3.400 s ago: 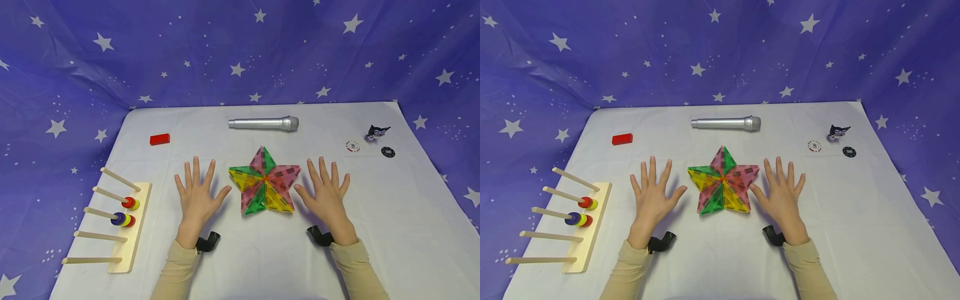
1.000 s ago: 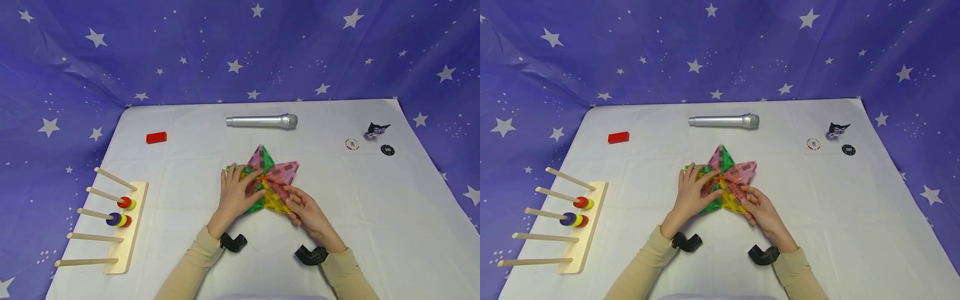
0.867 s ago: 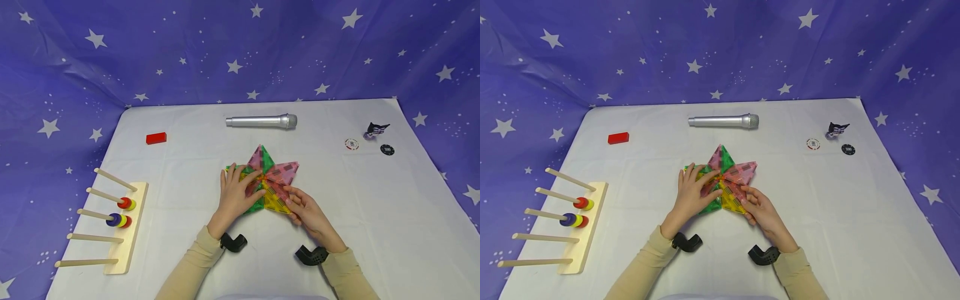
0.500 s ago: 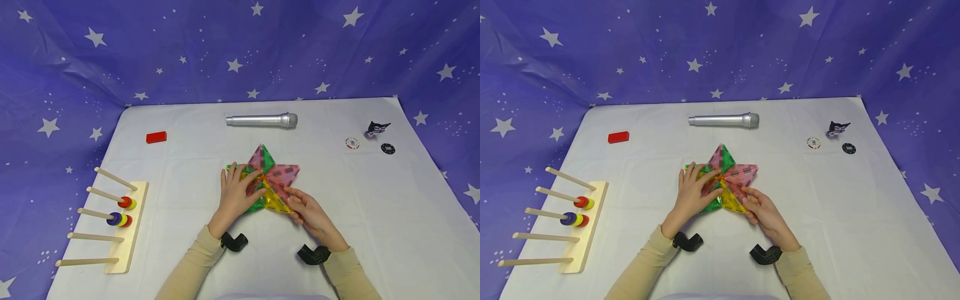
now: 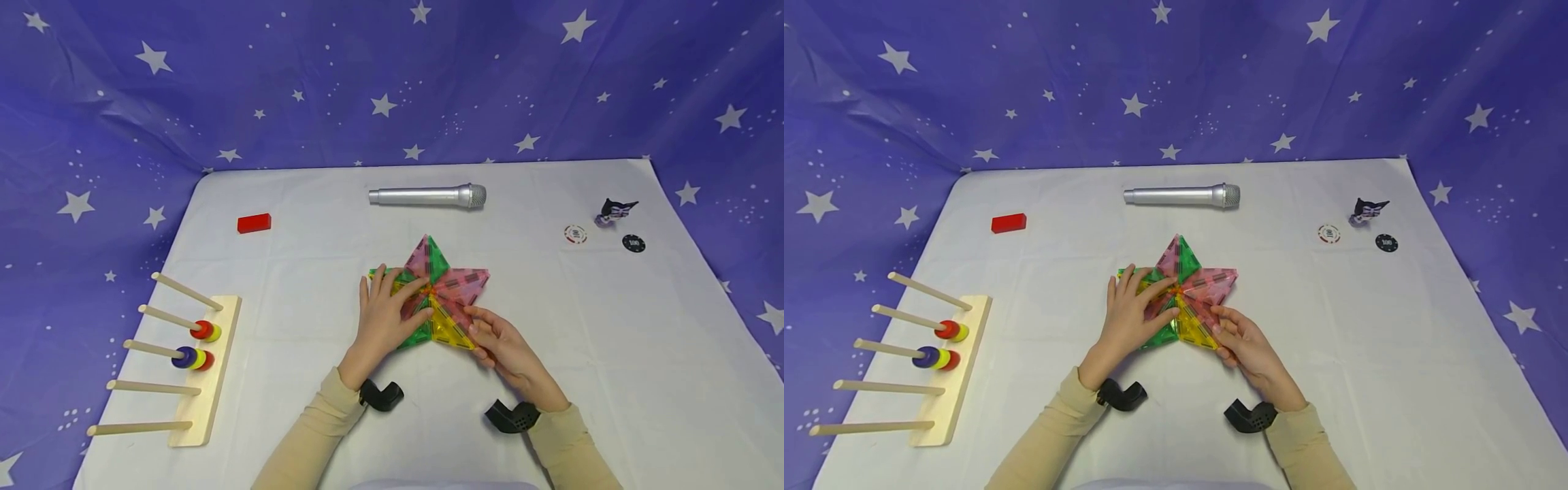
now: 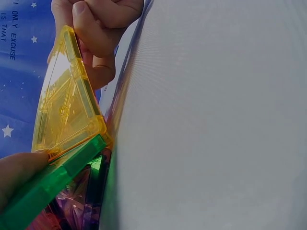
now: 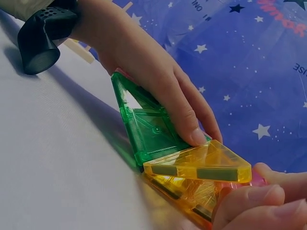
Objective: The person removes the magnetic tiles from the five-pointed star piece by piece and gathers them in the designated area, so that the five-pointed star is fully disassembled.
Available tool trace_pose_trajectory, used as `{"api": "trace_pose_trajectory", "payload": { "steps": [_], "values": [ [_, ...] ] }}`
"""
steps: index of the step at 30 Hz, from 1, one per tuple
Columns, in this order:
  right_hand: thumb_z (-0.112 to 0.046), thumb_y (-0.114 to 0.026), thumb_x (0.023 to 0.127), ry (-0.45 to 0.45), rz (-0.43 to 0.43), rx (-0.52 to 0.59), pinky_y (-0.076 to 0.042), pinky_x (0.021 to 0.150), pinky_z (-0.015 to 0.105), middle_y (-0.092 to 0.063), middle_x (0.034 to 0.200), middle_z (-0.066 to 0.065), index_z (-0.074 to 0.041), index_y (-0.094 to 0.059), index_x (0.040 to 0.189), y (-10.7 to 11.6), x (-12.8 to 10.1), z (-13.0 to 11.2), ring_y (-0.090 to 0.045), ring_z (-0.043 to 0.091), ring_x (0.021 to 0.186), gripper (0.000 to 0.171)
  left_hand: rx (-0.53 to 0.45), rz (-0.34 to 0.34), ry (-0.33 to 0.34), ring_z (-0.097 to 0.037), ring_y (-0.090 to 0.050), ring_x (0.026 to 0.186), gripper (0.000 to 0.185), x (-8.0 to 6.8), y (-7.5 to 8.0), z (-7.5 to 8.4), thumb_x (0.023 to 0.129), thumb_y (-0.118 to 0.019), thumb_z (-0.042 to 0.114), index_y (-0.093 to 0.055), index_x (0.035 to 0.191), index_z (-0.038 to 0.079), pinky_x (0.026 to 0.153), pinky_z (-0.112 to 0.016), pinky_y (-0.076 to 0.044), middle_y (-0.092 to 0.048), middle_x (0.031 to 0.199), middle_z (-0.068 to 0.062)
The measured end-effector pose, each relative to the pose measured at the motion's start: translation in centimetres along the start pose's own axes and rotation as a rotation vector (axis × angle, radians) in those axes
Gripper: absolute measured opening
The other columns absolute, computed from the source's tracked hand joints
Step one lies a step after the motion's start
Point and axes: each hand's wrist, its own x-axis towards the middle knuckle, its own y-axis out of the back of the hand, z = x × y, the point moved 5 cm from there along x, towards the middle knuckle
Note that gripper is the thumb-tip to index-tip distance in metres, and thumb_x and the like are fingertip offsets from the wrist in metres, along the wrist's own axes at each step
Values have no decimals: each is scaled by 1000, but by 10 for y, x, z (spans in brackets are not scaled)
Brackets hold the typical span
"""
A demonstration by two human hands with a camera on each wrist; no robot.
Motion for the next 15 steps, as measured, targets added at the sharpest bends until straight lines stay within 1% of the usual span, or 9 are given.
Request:
{"api": "trace_pose_trajectory", "payload": {
  "steps": [4,8,11,13,15],
  "values": [
    [-9,-46,95,-5,-13,19,-34,42,14,-51,85,-2,6,-25,130,0,-1,-1,-41,5,53,44,2,-6,3,-35,-17,131,50,0,0,-1,82,-58,52,-53,127,32,101,-59,-3,-39,133,-11],
    [-6,-42,96,23,-114,55,-32,43,15,-49,83,-2,2,-27,130,-4,-6,-8,-39,6,53,38,3,1,0,-35,-18,131,49,1,-1,0,82,-58,51,-54,126,32,100,-60,-4,-40,133,-11],
    [-7,-40,97,46,-154,67,-30,44,15,-48,82,-3,-1,-30,131,-5,-10,-14,-38,7,54,36,9,5,-3,-36,-19,130,48,1,-1,0,82,-59,51,-54,126,32,100,-60,-5,-39,132,-12],
    [-8,-42,96,46,-132,59,-30,44,15,-47,80,-3,-2,-32,130,-3,-12,-17,-39,7,55,36,12,3,0,-36,-18,130,49,1,-1,0,81,-59,51,-54,126,32,100,-60,-5,-39,133,-12],
    [-8,-42,96,38,-93,49,-31,44,15,-45,78,-3,-3,-33,130,1,-13,-18,-40,7,56,35,9,-2,5,-37,-18,130,49,0,-1,1,81,-59,51,-54,126,32,101,-59,-5,-38,133,-12]
  ]
}}
